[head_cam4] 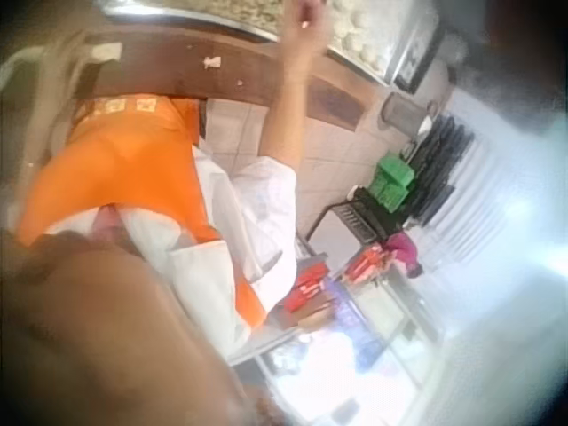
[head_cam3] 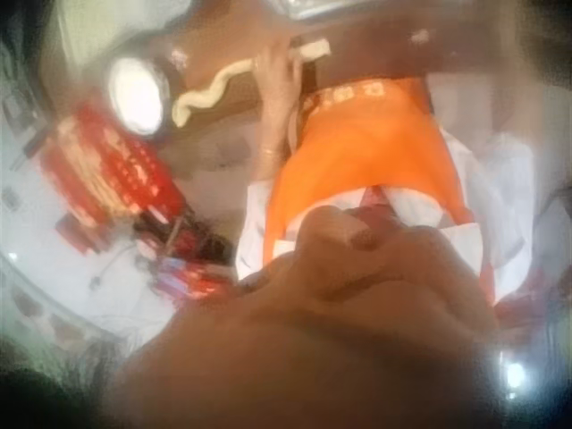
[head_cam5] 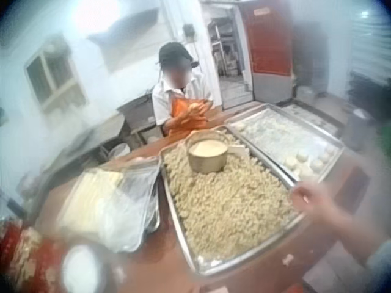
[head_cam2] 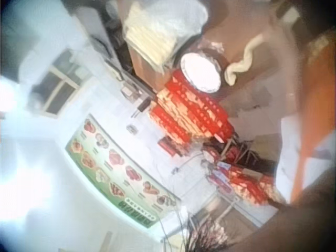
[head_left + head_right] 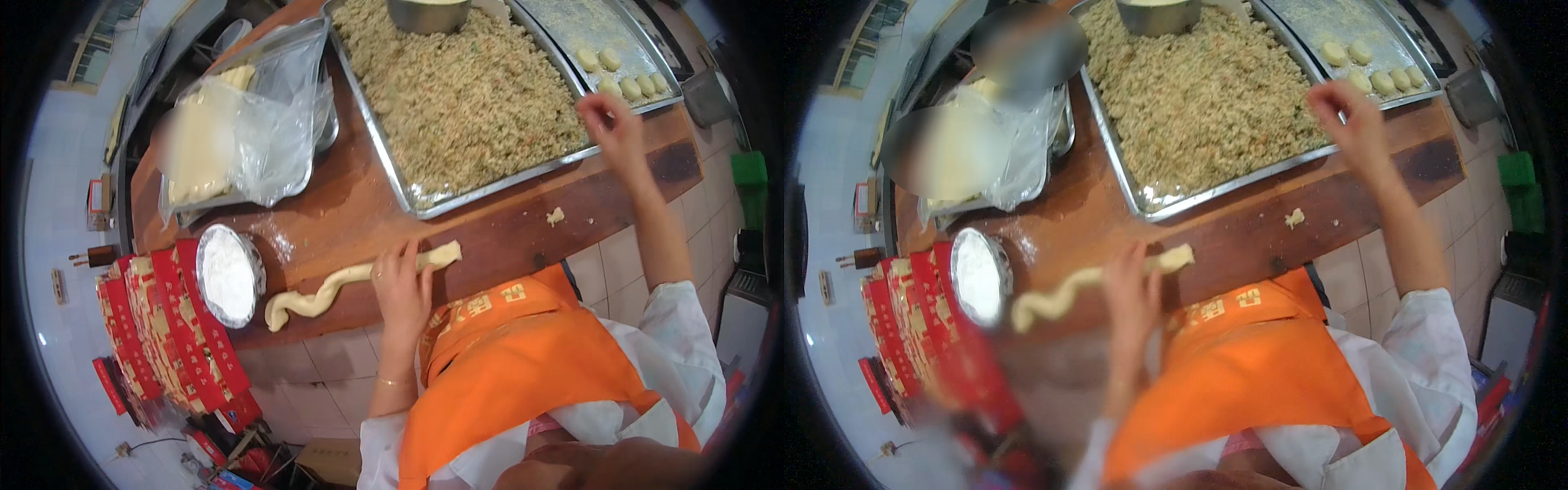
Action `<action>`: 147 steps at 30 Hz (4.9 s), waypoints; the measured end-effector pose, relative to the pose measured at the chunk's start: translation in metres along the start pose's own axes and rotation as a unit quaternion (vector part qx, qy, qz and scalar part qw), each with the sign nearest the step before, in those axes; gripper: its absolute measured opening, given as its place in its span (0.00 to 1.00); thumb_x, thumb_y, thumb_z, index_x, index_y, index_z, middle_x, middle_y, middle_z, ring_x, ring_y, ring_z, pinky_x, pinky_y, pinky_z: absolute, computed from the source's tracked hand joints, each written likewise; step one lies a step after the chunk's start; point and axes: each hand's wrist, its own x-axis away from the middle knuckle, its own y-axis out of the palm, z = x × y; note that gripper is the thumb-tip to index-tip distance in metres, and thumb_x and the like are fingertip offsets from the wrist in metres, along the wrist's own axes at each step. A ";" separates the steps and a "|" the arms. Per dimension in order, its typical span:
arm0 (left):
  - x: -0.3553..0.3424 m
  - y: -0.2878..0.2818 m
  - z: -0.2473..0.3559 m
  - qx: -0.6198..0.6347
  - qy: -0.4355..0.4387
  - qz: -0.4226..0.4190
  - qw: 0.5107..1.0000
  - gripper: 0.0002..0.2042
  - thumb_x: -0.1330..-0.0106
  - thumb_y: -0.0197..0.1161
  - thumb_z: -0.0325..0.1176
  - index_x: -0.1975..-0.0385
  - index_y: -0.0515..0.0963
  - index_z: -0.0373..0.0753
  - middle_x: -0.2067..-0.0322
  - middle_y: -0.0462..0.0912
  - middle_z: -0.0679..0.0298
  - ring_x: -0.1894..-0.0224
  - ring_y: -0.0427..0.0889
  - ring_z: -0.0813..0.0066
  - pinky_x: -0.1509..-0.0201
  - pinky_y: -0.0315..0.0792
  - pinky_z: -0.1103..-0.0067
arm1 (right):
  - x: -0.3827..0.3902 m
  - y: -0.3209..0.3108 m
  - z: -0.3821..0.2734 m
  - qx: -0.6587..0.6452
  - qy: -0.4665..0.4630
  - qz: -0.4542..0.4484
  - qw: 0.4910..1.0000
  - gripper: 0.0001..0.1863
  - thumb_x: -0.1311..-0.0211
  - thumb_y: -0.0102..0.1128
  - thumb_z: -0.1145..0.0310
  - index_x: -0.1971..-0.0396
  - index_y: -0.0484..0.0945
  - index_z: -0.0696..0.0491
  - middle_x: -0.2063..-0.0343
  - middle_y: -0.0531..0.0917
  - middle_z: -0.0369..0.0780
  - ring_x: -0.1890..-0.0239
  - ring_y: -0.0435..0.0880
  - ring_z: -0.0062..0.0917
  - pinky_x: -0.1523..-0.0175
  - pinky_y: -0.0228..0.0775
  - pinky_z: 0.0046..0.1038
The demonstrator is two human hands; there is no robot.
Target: The person prepares filled dough balls by hand, pinching pieces of dough from a long roll, flattening them, adding filling from a large tray, and placing the finished balls onto a baking sheet.
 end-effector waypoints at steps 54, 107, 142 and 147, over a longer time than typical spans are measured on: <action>-0.005 0.056 0.052 0.230 -0.083 -0.051 0.968 0.09 0.36 0.66 0.27 0.58 0.83 0.33 0.66 0.79 0.59 0.65 0.80 0.68 0.60 0.74 0.72 | 0.132 0.052 -0.061 0.123 -0.076 -0.160 0.976 0.12 0.46 0.67 0.66 0.62 0.82 0.52 0.65 0.79 0.44 0.58 0.80 0.41 0.53 0.74 0.39; -0.059 0.073 0.082 -0.077 0.349 -0.173 0.918 0.38 0.39 0.65 0.43 0.29 0.58 0.41 0.26 0.52 0.56 0.24 0.49 0.61 0.24 0.44 0.59 | 0.111 0.011 -0.042 -0.143 -0.014 -0.023 0.989 0.08 0.35 0.56 0.77 0.59 0.82 0.56 0.69 0.84 0.43 0.67 0.85 0.30 0.61 0.76 0.29; -0.055 0.083 0.065 0.061 0.315 -0.081 0.944 0.29 0.32 0.60 0.45 0.36 0.67 0.35 0.35 0.67 0.55 0.28 0.59 0.57 0.29 0.59 0.60 | -0.109 0.126 0.006 0.279 0.029 -0.104 0.954 0.25 0.26 0.39 0.49 0.63 0.81 0.51 0.68 0.85 0.47 0.67 0.84 0.43 0.58 0.76 0.42; -0.054 0.088 0.066 0.019 0.329 -0.088 0.940 0.30 0.30 0.56 0.49 0.33 0.64 0.40 0.32 0.63 0.57 0.26 0.56 0.60 0.27 0.56 0.58 | -0.118 0.116 0.021 -0.194 0.250 -0.047 0.948 0.29 0.25 0.38 0.42 0.50 0.80 0.50 0.53 0.81 0.43 0.60 0.80 0.32 0.58 0.72 0.35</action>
